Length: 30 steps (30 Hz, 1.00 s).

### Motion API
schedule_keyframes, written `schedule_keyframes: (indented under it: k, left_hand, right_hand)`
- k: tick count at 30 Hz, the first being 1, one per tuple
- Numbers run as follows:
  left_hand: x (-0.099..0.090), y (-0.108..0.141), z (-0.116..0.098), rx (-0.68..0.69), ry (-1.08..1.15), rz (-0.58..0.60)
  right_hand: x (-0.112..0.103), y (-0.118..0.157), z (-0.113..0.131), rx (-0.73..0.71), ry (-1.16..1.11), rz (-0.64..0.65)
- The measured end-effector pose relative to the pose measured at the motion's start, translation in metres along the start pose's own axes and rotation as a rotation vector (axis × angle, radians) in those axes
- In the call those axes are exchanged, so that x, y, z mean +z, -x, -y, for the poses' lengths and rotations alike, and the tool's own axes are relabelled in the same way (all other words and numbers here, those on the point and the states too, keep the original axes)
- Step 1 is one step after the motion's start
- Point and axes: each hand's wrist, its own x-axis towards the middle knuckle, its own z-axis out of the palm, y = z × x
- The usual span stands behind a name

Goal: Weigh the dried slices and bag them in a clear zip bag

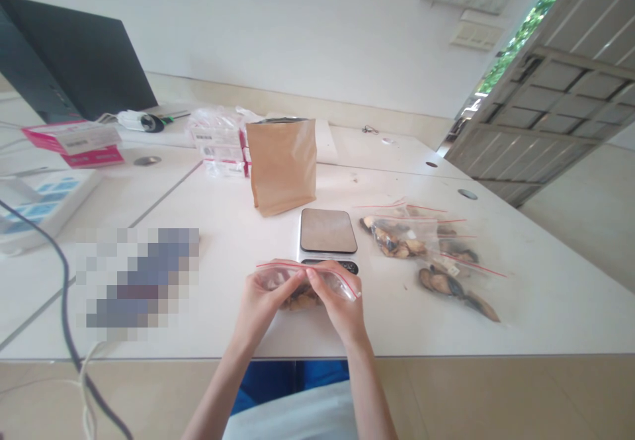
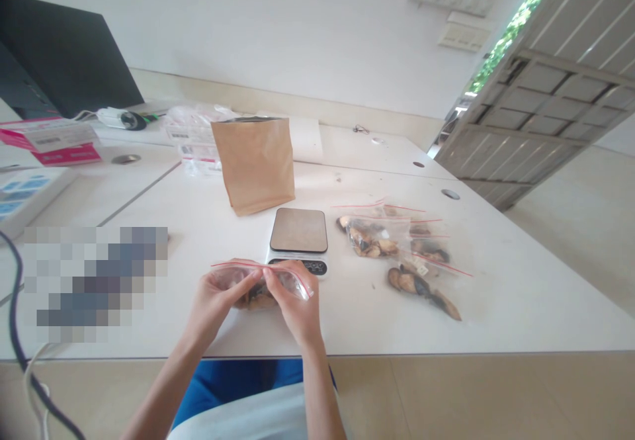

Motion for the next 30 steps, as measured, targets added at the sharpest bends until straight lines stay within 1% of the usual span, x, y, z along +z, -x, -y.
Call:
schedule_keyframes:
  k: [5, 8, 9, 10, 12, 15, 17, 19, 21, 23, 25, 26, 27, 29, 30]
  left_hand:
    - [0.004, 0.0, 0.002, 0.103, 0.013, -0.093]
    - [0.003, 0.001, 0.0, 0.119, 0.001, -0.15]
    - [0.002, 0.001, -0.001, 0.113, -0.005, -0.149]
    - [0.001, 0.0, -0.002, 0.108, -0.002, -0.14]
    - [0.0, -0.001, -0.001, 0.077, 0.049, -0.119]
    - [-0.001, -0.003, 0.002, -0.057, 0.201, -0.103]
    - [0.0, -0.002, 0.004, -0.154, 0.291, -0.064]
    - [0.002, -0.002, 0.006, -0.199, 0.353, 0.018]
    - [0.003, -0.001, 0.006, -0.195, 0.384, 0.111]
    - [0.002, -0.001, 0.007, -0.156, 0.37, 0.178]
    - [-0.002, -0.001, 0.007, -0.111, 0.326, 0.198]
    - [-0.005, -0.001, 0.007, -0.096, 0.3, 0.198]
    - [-0.007, -0.002, 0.008, -0.086, 0.274, 0.193]
    - [-0.012, -0.004, 0.007, -0.073, 0.234, 0.15]
    - [-0.013, -0.006, 0.007, -0.061, 0.217, 0.108]
  right_hand:
    - [0.009, 0.001, -0.005, -0.089, 0.05, -0.097]
    - [0.011, 0.002, -0.006, -0.089, 0.065, -0.114]
    - [0.011, 0.002, -0.006, -0.07, 0.072, -0.111]
    - [0.011, 0.002, -0.006, -0.031, 0.069, -0.112]
    - [0.009, 0.001, -0.008, 0.121, 0.007, -0.128]
    - [0.005, 0.0, -0.011, 0.391, -0.085, -0.163]
    - [0.002, -0.001, -0.011, 0.475, -0.045, -0.209]
    - [-0.006, -0.001, -0.006, 0.478, 0.011, -0.244]
    - [-0.021, -0.004, 0.002, 0.442, 0.006, -0.214]
    - [-0.048, -0.012, 0.008, 0.396, -0.014, -0.223]
    - [-0.084, -0.025, 0.009, 0.384, 0.045, -0.407]
    - [-0.104, -0.032, 0.007, 0.391, 0.127, -0.479]
    - [-0.123, -0.039, 0.004, 0.368, 0.222, -0.552]
    - [-0.154, -0.05, -0.004, 0.245, 0.474, -0.682]
    - [-0.164, -0.052, -0.008, 0.156, 0.628, -0.745]
